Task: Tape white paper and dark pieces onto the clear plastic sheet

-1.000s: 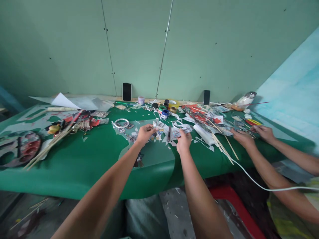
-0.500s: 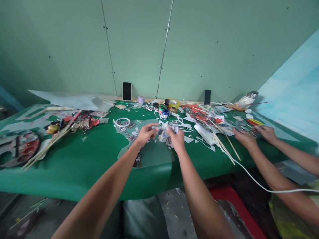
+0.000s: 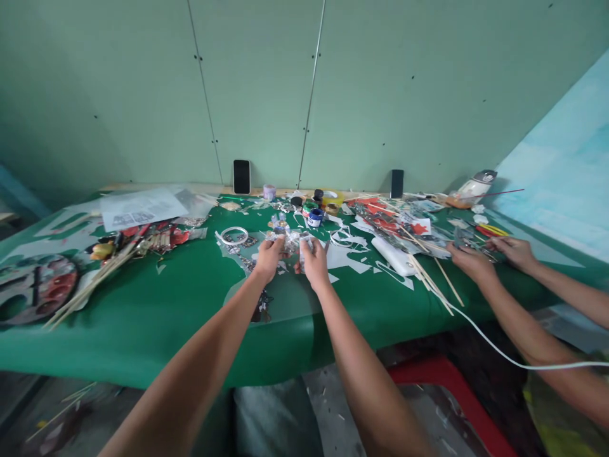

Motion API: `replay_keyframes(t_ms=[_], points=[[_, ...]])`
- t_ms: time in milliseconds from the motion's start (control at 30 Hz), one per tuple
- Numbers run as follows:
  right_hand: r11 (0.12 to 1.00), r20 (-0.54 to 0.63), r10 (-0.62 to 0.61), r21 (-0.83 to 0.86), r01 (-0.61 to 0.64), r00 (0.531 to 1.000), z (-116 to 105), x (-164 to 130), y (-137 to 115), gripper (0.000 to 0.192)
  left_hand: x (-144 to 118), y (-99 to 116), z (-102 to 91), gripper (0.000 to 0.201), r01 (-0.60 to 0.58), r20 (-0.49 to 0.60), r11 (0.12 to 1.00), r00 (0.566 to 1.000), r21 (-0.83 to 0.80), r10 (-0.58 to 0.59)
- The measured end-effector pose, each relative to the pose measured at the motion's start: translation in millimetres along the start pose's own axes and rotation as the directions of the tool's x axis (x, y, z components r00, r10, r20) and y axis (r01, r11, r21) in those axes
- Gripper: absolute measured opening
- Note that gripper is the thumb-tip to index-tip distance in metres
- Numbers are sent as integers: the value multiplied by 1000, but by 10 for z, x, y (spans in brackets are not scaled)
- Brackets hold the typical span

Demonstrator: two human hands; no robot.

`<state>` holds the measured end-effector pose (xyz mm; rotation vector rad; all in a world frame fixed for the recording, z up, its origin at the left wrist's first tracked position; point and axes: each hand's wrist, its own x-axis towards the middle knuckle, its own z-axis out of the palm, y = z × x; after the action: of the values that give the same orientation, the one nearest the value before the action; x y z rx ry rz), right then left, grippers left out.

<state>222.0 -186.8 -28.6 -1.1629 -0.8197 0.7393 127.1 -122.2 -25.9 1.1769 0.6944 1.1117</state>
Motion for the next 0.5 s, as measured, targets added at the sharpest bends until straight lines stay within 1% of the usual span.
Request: replay_keyframes(t_ms=[67,133,167,233,300,367,433,500], points=[[999,-9,-46,5,46,999,-40,1,10,38,27,1,-14,36,3,-69,1000,998,-27,-5],[994,-38,-110,-12,110,993,-82,28,16,37,40,9,-19,35,3,-101,999,995,-47,-8],[990,-69,-141,-17,140,988,-103,49,18,36,40,14,-19,34,0,-107,999,994,-54,-6],[985,-185,-163,22,170,969,-148,102,23,35,34,26,-20,35,-4,-105,998,995,-61,-2],[977,-335,-115,131,168,935,-197,160,27,38,23,37,-22,36,-3,-87,998,996,-62,-2],[952,-459,-35,255,169,888,-241,205,28,40,15,43,-28,37,-2,-69,998,998,-60,-2],[919,-520,28,349,183,854,-273,230,28,39,11,42,-36,38,-6,-59,998,998,-56,3],[893,-534,59,405,194,843,-289,237,27,37,8,39,-43,39,-12,-51,999,999,-50,9]])
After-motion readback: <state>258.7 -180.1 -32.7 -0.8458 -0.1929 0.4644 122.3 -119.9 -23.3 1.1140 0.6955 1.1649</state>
